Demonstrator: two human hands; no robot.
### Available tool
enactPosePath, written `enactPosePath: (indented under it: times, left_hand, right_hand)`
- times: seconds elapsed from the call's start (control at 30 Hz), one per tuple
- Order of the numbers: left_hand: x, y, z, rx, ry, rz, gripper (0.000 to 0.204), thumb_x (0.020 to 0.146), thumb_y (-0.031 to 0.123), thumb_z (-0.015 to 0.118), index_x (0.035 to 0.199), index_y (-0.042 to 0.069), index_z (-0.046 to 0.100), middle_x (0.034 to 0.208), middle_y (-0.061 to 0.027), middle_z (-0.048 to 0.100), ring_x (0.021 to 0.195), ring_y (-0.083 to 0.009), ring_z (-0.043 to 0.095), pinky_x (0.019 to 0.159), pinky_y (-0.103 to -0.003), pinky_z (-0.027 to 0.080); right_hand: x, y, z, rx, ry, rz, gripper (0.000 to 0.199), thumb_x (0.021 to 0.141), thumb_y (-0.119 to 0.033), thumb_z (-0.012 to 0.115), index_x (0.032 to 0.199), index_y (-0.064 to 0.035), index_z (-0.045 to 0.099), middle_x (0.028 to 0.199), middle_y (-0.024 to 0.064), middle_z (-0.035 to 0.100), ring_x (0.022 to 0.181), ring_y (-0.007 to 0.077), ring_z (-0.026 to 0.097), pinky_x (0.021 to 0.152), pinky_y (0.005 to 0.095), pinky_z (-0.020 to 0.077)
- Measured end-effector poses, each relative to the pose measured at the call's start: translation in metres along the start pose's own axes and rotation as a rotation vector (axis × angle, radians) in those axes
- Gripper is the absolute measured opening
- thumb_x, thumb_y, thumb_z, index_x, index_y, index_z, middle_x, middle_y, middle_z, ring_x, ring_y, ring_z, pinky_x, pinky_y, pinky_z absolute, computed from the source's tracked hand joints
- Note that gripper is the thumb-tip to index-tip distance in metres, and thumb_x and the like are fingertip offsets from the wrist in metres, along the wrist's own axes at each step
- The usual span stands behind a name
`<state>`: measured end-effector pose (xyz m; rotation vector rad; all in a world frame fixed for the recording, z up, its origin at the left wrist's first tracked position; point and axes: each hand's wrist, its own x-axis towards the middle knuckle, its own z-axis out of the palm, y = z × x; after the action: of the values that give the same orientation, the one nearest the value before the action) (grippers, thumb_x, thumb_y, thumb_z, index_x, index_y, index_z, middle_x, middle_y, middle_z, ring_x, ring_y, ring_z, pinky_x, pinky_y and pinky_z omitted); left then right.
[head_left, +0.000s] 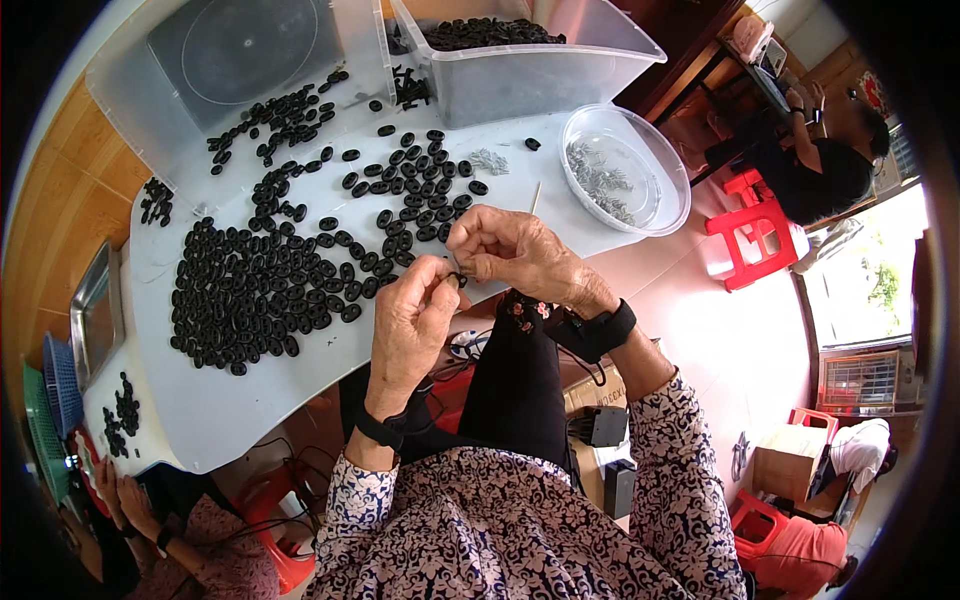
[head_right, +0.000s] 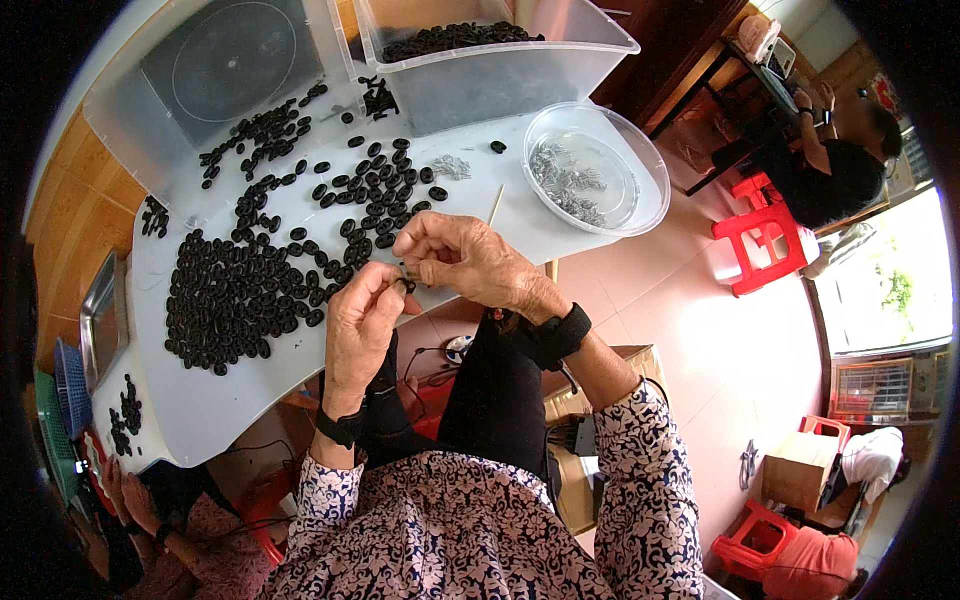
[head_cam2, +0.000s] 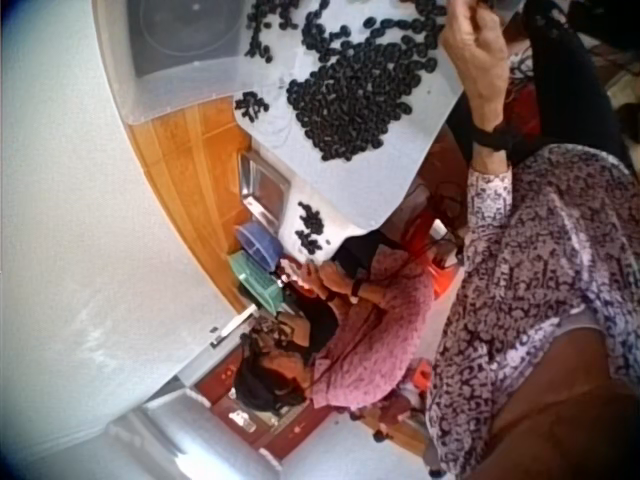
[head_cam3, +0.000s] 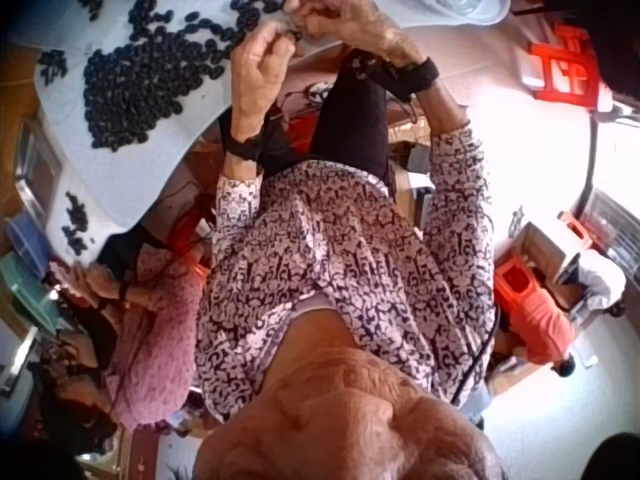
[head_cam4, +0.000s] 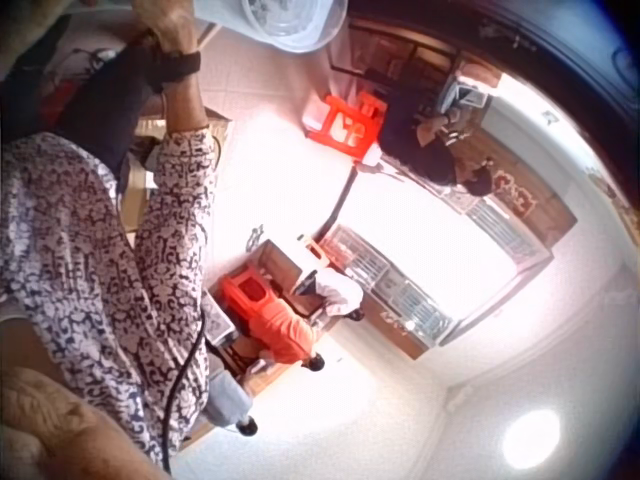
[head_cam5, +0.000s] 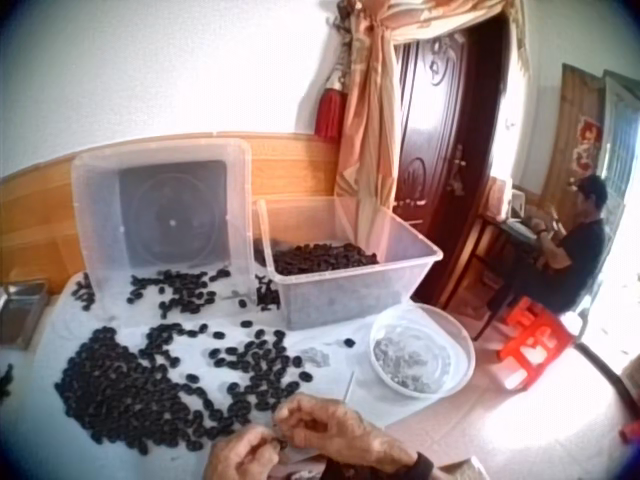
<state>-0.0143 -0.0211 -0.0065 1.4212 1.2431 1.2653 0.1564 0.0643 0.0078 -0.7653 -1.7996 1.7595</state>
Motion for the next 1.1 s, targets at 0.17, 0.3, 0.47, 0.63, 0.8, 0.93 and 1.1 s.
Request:
enactPosePath:
  times: [0.17, 0.3, 0.47, 0.63, 0.8, 0.93, 1.1]
  left_hand:
    - [0.0, -0.002, 0.002, 0.034, 0.006, 0.007, 0.01, 0.09, 0.008, 0.053, 0.09, -0.001, 0.055, 0.068, -0.0069, 0.064, 0.063, -0.0096, 0.061, 0.058, -0.025, 0.049]
    - [-0.001, -0.002, 0.007, 0.058, 0.021, 0.034, 0.008, 0.091, 0.007, 0.052, 0.091, -0.001, 0.055, 0.069, -0.0073, 0.064, 0.063, -0.0098, 0.062, 0.057, -0.025, 0.05]
    - [-0.003, -0.002, 0.007, 0.028, 0.074, 0.033, 0.008, 0.091, 0.006, 0.052, 0.093, -0.001, 0.055, 0.069, -0.0064, 0.064, 0.064, -0.0089, 0.062, 0.057, -0.024, 0.051]
    - [-0.005, 0.003, 0.006, 0.008, 0.086, 0.006, 0.011, 0.091, 0.005, 0.05, 0.095, 0.0, 0.058, 0.073, -0.003, 0.064, 0.067, -0.0061, 0.058, 0.062, -0.022, 0.047]
    - [-0.005, -0.003, 0.006, -0.007, 0.114, 0.038, 0.011, 0.091, 0.005, 0.05, 0.096, 0.0, 0.059, 0.074, -0.0023, 0.064, 0.065, -0.0043, 0.054, 0.06, -0.021, 0.045]
    - [-0.004, -0.005, 0.004, -0.034, 0.042, 0.032, 0.012, 0.093, 0.011, 0.054, 0.094, -0.001, 0.056, 0.072, -0.0047, 0.065, 0.066, -0.0074, 0.06, 0.058, -0.024, 0.049]
    - [-0.005, -0.004, 0.004, -0.049, 0.036, 0.016, 0.013, 0.093, 0.011, 0.054, 0.094, -0.001, 0.057, 0.072, -0.0047, 0.065, 0.065, -0.0071, 0.059, 0.058, -0.023, 0.048]
  right_hand:
    - [0.0, 0.002, 0.0, -0.021, 0.001, 0.001, 0.019, 0.089, -0.002, 0.063, 0.107, -0.0035, 0.056, 0.09, -0.0005, 0.06, 0.085, 0.0049, 0.056, 0.077, 0.0228, 0.0488]
    - [0.0, -0.001, 0.007, -0.117, 0.066, -0.051, 0.02, 0.085, 0.002, 0.062, 0.105, -0.0018, 0.058, 0.084, 0.0, 0.062, 0.078, 0.0043, 0.055, 0.071, 0.0213, 0.0474]
    - [-0.001, -0.006, 0.012, -0.212, 0.13, -0.062, 0.023, 0.084, 0.002, 0.062, 0.107, 0.0001, 0.059, 0.08, 0.0013, 0.063, 0.074, 0.0042, 0.055, 0.067, 0.0207, 0.0472]
    - [-0.002, 0.011, 0.015, 0.03, 0.183, -0.11, 0.026, 0.088, -0.002, 0.063, 0.113, 0.0008, 0.056, 0.082, 0.0013, 0.065, 0.078, 0.0039, 0.057, 0.071, 0.02, 0.0485]
    - [-0.004, 0.006, 0.019, 0.111, 0.219, -0.114, 0.014, 0.089, -0.006, 0.066, 0.1, 0.0018, 0.062, 0.082, 0.0009, 0.066, 0.078, 0.0043, 0.058, 0.072, 0.0207, 0.0495]
    - [-0.003, 0.002, 0.015, 0.12, 0.146, -0.072, 0.014, 0.088, -0.011, 0.069, 0.084, 0.002, 0.065, 0.081, 0.0007, 0.066, 0.076, 0.0046, 0.058, 0.069, 0.0209, 0.0497]
    - [-0.003, 0.001, 0.015, 0.048, 0.149, -0.053, 0.014, 0.089, -0.012, 0.068, 0.086, 0.0016, 0.064, 0.08, 0.0002, 0.065, 0.075, 0.0045, 0.057, 0.067, 0.0213, 0.0491]
